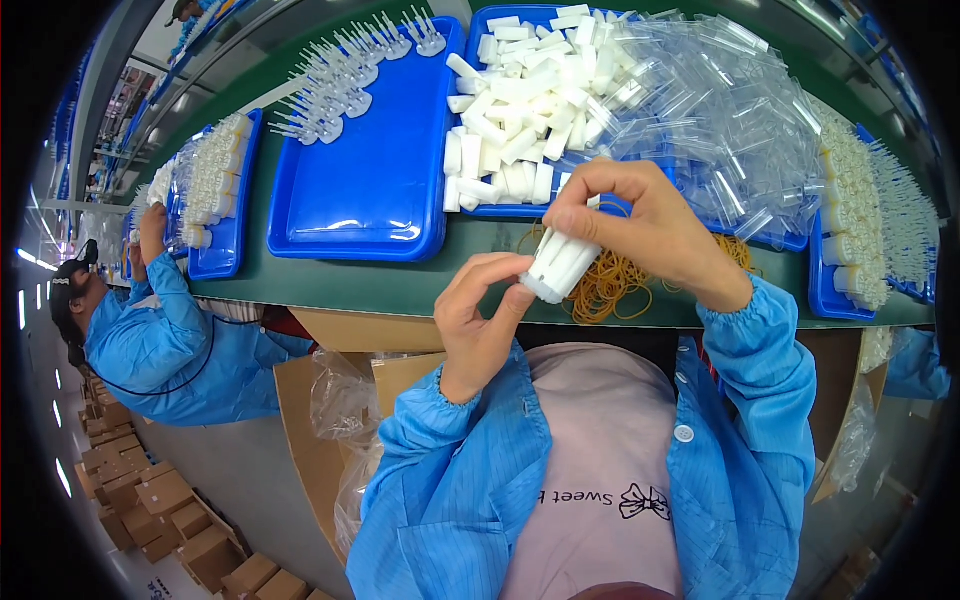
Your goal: The person assembles component bundles by attaching foam pieces onto the prongs of a plastic base, sliding clear plastic caps over each piece, and securing the bundle with a rubber band by hand.
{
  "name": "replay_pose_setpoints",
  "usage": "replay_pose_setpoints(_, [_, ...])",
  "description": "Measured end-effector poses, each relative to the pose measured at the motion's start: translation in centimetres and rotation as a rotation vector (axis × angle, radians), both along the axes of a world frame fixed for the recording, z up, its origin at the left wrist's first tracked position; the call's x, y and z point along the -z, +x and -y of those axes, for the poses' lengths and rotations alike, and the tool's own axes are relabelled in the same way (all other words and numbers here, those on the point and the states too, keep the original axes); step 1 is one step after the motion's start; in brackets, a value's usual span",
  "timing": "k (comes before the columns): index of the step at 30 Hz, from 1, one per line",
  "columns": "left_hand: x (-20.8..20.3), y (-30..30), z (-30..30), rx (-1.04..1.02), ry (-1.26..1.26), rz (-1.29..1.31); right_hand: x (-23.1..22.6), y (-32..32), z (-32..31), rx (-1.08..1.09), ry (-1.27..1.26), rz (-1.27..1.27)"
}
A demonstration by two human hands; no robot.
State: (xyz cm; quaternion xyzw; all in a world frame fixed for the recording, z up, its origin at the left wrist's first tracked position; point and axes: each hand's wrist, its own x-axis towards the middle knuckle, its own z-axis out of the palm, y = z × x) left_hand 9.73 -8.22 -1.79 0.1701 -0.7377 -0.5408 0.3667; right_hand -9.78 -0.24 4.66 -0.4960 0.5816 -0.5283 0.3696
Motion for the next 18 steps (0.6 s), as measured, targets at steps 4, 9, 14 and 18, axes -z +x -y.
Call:
replay_pose_setpoints(4, [-0.3,0.1,0.0,-0.028,0.135,0.011,1.7,-1.8,2.1,0.132,-0.107,-0.410])
replay_pose_setpoints(9, [0.1,1.2,0.6,-0.083,-0.023,0.108,5.6,-1.2,4.5,0.096,-0.180,-0.922])
replay_pose_setpoints(14, [0.3,1.6,0.5,-0.103,-0.019,0.099,6.7,-0.4,5.7,0.067,-0.106,-1.048])
replay_pose_setpoints(18, [-0.2,1.4,0.1,-0.134,0.017,0.104,6.9,-0.4,6.1,0.023,-0.015,-0.960])
